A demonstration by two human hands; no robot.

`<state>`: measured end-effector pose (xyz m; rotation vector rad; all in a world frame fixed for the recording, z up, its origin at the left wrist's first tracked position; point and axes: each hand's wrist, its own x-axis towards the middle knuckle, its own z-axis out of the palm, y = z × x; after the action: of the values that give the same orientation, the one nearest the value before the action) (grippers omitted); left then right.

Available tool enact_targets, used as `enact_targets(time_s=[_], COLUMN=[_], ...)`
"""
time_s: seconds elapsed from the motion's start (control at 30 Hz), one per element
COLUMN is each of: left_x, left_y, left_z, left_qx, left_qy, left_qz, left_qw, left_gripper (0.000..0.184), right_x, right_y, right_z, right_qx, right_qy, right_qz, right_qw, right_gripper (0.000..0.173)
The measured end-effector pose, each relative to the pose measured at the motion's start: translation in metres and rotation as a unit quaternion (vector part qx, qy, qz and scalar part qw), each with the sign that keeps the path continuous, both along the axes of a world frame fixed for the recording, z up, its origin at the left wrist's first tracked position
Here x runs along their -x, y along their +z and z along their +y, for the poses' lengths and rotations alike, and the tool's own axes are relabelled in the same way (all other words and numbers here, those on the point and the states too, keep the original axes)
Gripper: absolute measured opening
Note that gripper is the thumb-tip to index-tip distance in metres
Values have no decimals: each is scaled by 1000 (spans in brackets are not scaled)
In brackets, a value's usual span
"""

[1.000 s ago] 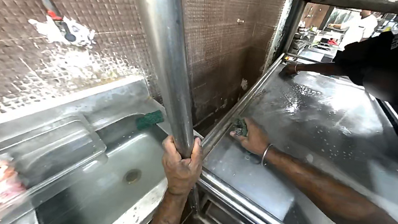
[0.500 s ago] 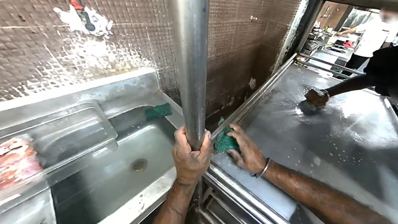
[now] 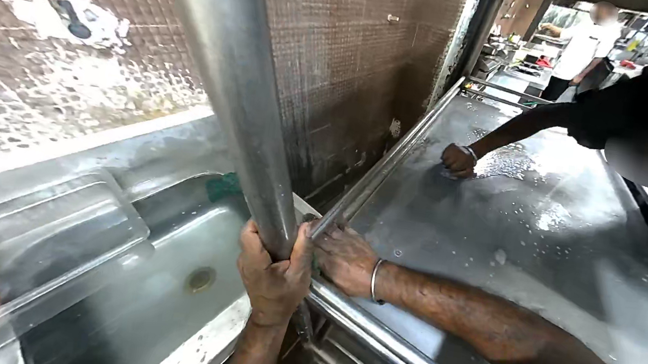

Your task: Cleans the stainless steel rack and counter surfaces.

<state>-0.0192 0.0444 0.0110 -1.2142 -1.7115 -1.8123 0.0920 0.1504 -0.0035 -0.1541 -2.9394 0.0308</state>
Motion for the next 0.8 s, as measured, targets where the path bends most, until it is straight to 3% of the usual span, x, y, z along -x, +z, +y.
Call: enact_targets(time_s=[0.13,0.27,0.4,0.57,0.67,0.8], left_x=[4,7,8,7,4,4], left_y=[-1,-2,-1,-1,-3,-2], left_z=[-2,-5,-7,-2,-2,-2], left_qx=[-2,28,43,26,24,9], left_qy=[-28,-24,-21,-13,-17,-21], left_qz=[3,14,24,11,-3,-11], left_qw=[1000,999,999,1000,1000,1000], left_gripper=[56,50,50,50,50,48], right_x=[7,4,0,-6,-10,-3], right_y=[7,9,6,9,-3,-24], right_z=[2,13,34,131,146,100], right_qx=[11,39,20,1,15,30], right_qy=[-29,-18,-4,-181,-169,-94], right_qz=[-51,-50,-15,-78,-18,95], right_qw=[998,998,1000,980,985,991], right_gripper=[54,43,47,68,72,60])
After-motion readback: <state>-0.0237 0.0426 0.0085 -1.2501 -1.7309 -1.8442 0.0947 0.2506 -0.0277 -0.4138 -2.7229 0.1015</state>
